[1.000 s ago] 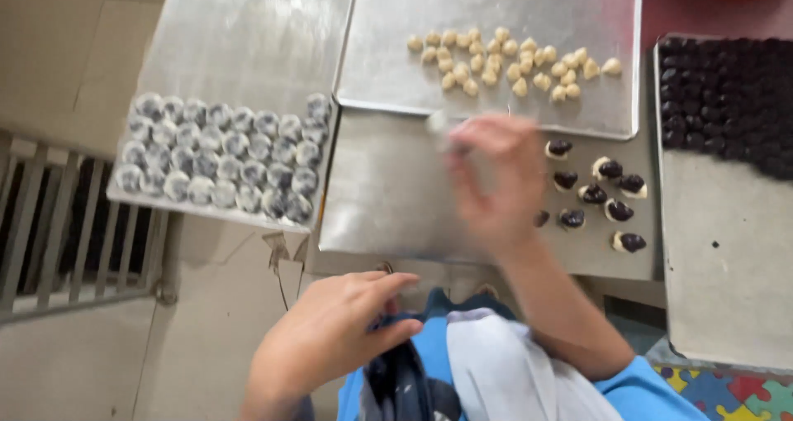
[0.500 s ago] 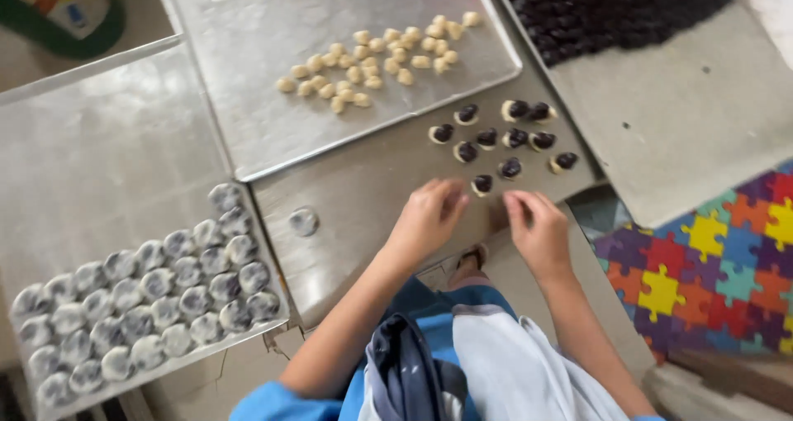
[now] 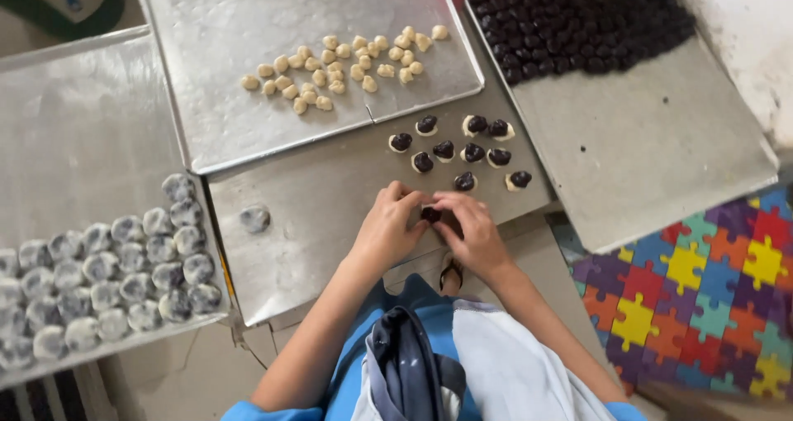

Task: The person flattens small dough balls, places a dark filling on each, and wraps the dough around the filling to form dumplings. The finished dumplings are arranged on a metal tray.

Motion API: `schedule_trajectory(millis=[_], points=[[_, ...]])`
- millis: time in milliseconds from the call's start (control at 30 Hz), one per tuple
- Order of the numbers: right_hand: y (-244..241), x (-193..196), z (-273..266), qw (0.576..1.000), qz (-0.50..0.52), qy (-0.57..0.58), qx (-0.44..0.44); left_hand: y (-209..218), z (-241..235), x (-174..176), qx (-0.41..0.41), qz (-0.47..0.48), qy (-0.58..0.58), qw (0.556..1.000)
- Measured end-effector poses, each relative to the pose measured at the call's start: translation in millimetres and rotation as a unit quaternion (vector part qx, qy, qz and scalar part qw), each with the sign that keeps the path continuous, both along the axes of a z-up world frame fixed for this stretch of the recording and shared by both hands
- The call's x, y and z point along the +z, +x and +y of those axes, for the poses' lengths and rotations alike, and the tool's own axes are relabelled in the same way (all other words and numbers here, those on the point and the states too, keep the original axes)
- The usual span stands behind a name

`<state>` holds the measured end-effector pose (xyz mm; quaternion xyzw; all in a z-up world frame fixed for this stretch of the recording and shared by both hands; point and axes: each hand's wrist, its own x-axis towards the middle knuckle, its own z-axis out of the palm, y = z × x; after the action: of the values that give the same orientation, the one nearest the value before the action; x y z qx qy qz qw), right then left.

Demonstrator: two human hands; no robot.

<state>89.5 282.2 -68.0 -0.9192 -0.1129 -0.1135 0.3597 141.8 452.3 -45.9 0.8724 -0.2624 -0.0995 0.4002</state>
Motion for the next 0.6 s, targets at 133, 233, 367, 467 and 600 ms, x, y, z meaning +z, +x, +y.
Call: schedule_trajectory(millis=[133, 233, 367, 467, 600], points=[[2, 17, -10, 0.993, 0.024, 0.090, 0.079, -23, -9, 0, 0.090, 0.010, -0.104, 0.991], [9, 34, -13, 0.980, 0.066, 0.164, 0.094, -43, -12, 1, 0.191, 0.087, -0.222, 0.952], [12, 43, -7, 0.932, 0.181, 0.288, 0.129, -66, -13, 14, 0.290, 0.202, -0.381, 0.854], [17, 44, 2, 0.890, 0.220, 0.343, 0.205, -78, -6, 17, 0.336, 0.211, -0.412, 0.820], [22, 53, 14, 0.872, 0.315, 0.271, 0.259, -91, 13, 19, 0.353, 0.114, -0.298, 0.879]])
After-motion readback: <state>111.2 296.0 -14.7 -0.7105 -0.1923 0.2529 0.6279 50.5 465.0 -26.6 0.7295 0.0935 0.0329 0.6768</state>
